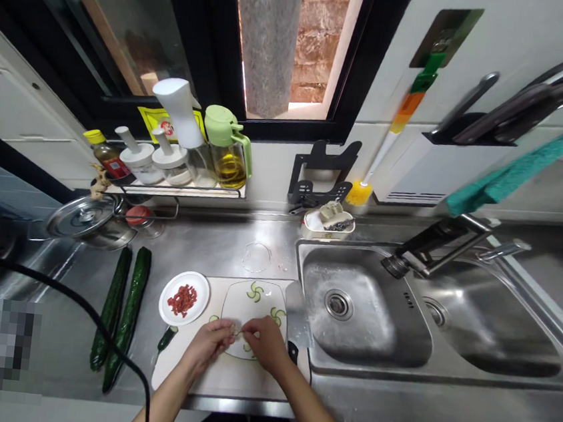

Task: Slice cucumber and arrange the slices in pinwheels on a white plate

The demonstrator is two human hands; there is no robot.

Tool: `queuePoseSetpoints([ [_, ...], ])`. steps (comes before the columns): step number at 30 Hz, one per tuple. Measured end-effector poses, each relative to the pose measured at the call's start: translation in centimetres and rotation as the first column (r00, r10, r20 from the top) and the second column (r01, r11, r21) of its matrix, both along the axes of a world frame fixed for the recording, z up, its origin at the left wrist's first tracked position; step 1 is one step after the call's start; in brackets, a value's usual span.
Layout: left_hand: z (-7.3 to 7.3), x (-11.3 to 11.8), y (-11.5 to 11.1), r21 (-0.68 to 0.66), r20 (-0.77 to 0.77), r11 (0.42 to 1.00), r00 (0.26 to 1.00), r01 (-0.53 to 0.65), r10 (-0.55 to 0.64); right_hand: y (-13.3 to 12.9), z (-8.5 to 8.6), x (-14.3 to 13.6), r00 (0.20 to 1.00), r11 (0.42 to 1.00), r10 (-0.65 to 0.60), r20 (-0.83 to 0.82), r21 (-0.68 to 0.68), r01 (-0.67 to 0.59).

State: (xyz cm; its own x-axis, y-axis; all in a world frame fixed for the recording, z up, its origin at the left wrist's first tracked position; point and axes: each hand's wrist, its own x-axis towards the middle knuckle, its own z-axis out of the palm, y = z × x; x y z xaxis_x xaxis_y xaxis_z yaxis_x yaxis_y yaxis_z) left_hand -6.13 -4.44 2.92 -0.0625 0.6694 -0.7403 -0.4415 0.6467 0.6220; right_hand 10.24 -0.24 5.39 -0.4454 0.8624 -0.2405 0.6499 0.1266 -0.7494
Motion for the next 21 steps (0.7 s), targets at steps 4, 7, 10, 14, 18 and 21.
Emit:
queuePoseSetpoints([
  [4,-0.1,-0.3,0.2,0.122,-0.196,0.991,0.98,0.055,-0.03,0.9,-0.5,-0.5,0.998,1.0,-0.024,0.057,0.021,0.023],
  [7,-0.2,-0.7,0.3,0.191,-0.41,0.971,0.91,0.146,-0.056,1.4,-0.6,-1.0,0.995,0.999,-0.011,0.103,0.046,0.006],
  [10,-0.5,-1.0,0.3,0.196,-0.605,0.951,0.793,0.238,-0.074,1.9,-0.7,-1.6,0.988,0.997,0.015,0.156,0.072,-0.026],
  [14,-1.0,-1.3,0.4,0.173,-0.714,0.935,0.694,0.309,-0.097,2.5,-1.1,-2.3,0.976,0.992,0.063,0.21,0.091,-0.083],
  [18,-1.4,-1.4,0.7,0.196,-0.758,0.924,0.648,0.327,-0.069,3.1,-1.6,-2.9,0.964,0.987,0.103,0.247,0.098,-0.13],
  [21,-1.3,-1.5,1.1,0.214,-0.788,0.915,0.614,0.341,-0.044,3.5,-1.9,-3.4,0.956,0.983,0.121,0.266,0.103,-0.153],
])
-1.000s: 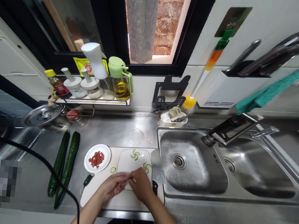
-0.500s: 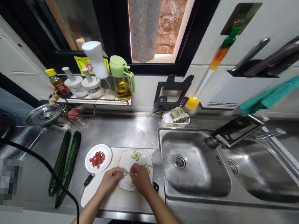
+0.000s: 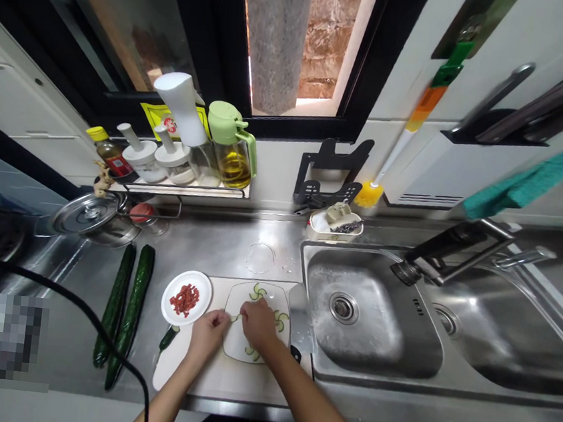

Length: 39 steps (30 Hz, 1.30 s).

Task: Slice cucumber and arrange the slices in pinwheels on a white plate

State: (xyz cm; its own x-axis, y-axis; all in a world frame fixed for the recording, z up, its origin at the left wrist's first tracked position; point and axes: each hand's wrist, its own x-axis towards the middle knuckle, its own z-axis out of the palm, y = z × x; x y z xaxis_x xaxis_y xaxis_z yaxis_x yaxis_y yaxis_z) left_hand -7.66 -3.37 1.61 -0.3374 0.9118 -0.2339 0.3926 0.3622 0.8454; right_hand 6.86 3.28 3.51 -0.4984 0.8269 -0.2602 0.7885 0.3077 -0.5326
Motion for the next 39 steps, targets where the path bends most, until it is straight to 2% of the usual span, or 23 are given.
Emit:
queuePoseSetpoints([
  [7,0.2,-0.2,0.5,0.04,-0.148,0.999,0.989,-0.002,0.008,0.6,-0.5,-1.0,0.999,0.999,0.03,0.044,0.01,-0.031],
  [11,0.0,-0.3,0.7,0.038,-0.175,0.999,0.985,0.009,-0.002,0.6,-0.6,-1.3,0.997,0.999,0.049,0.066,0.011,-0.05],
  [19,-0.3,-0.2,0.6,0.051,-0.114,0.998,0.993,-0.036,0.042,0.7,-0.9,-1.4,0.992,0.997,0.073,0.106,0.021,-0.076],
  [28,-0.5,-0.3,0.6,0.03,-0.106,0.999,0.994,-0.015,0.019,0.4,-1.1,-1.3,0.988,0.994,0.095,0.125,0.043,-0.101],
  [34,-0.6,-0.3,0.8,0.037,-0.063,0.995,0.994,-0.091,0.093,0.1,-1.4,-1.3,0.986,0.991,0.103,0.133,0.076,-0.113],
  [39,-1.0,-0.4,0.8,0.024,0.008,0.994,0.994,-0.107,0.107,0.0,-2.1,-1.3,0.983,0.985,0.116,0.145,0.111,-0.133],
])
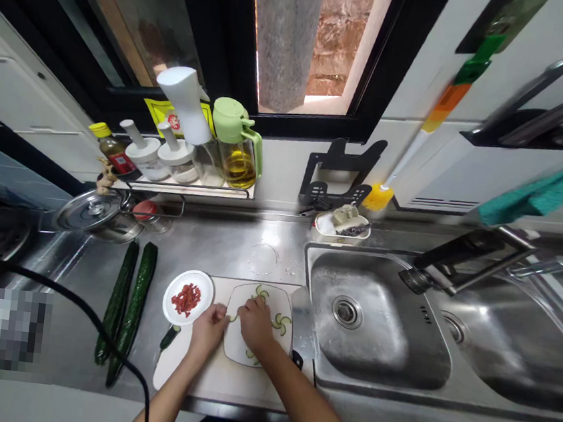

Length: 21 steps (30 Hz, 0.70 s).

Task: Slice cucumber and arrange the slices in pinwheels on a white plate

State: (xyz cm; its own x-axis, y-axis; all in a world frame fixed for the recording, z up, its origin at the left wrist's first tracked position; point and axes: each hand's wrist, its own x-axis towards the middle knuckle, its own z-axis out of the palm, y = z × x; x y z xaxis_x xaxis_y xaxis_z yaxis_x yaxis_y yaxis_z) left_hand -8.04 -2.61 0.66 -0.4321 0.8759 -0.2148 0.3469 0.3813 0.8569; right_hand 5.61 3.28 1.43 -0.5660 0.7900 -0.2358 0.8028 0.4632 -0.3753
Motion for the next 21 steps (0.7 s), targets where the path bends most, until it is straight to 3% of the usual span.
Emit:
queuePoseSetpoints([
  [12,-0.74,0.04,-0.36,-0.02,0.022,1.0,1.0,0.007,-0.006,-0.15,-0.69,0.29,0.999,0.997,0.045,-0.02,0.071,-0.044],
  [21,-0.31,-0.6,-0.72,-0.022,0.03,1.0,0.999,-0.019,0.019,-0.55,0.1,0.59,0.998,0.995,0.033,-0.05,0.092,-0.028],
])
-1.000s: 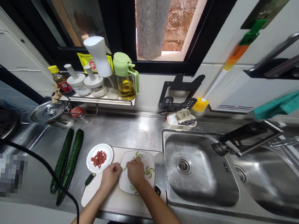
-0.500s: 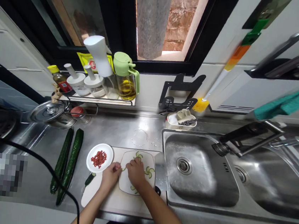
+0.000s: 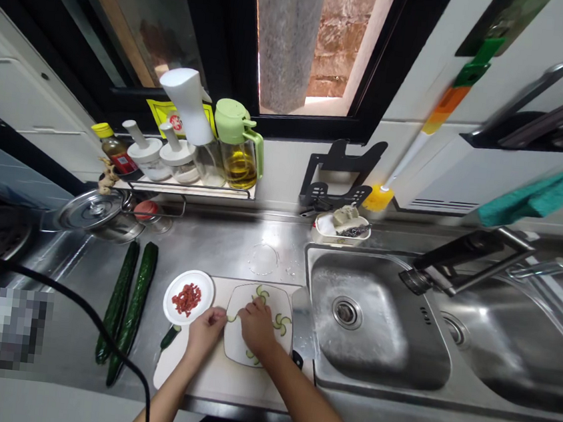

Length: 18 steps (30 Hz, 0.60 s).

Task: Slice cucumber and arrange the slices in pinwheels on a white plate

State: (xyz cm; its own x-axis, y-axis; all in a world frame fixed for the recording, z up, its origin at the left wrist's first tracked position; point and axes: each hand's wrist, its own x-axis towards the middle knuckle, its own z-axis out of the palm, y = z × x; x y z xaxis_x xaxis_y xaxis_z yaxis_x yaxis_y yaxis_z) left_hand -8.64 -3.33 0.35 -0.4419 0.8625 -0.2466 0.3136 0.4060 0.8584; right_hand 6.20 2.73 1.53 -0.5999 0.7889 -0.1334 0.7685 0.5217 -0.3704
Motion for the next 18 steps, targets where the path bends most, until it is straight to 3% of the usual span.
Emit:
queuePoseSetpoints([
  [5,0.7,-0.9,-1.3,-0.077,-0.126,0.997,0.992,-0.023,0.013,-0.3,0.8,0.9,0.999,0.999,-0.035,-0.02,0.002,0.035],
  [10,0.7,-0.8,-2.5,-0.182,-0.309,0.983,0.946,0.039,-0.094,-1.6,1.5,2.1,0.997,0.998,-0.062,-0.044,-0.003,0.062],
  [18,0.5,-0.3,-1.8,-0.235,-0.411,0.971,0.899,0.052,-0.148,-4.5,1.3,3.9,0.98,0.991,-0.135,-0.149,-0.034,0.131],
])
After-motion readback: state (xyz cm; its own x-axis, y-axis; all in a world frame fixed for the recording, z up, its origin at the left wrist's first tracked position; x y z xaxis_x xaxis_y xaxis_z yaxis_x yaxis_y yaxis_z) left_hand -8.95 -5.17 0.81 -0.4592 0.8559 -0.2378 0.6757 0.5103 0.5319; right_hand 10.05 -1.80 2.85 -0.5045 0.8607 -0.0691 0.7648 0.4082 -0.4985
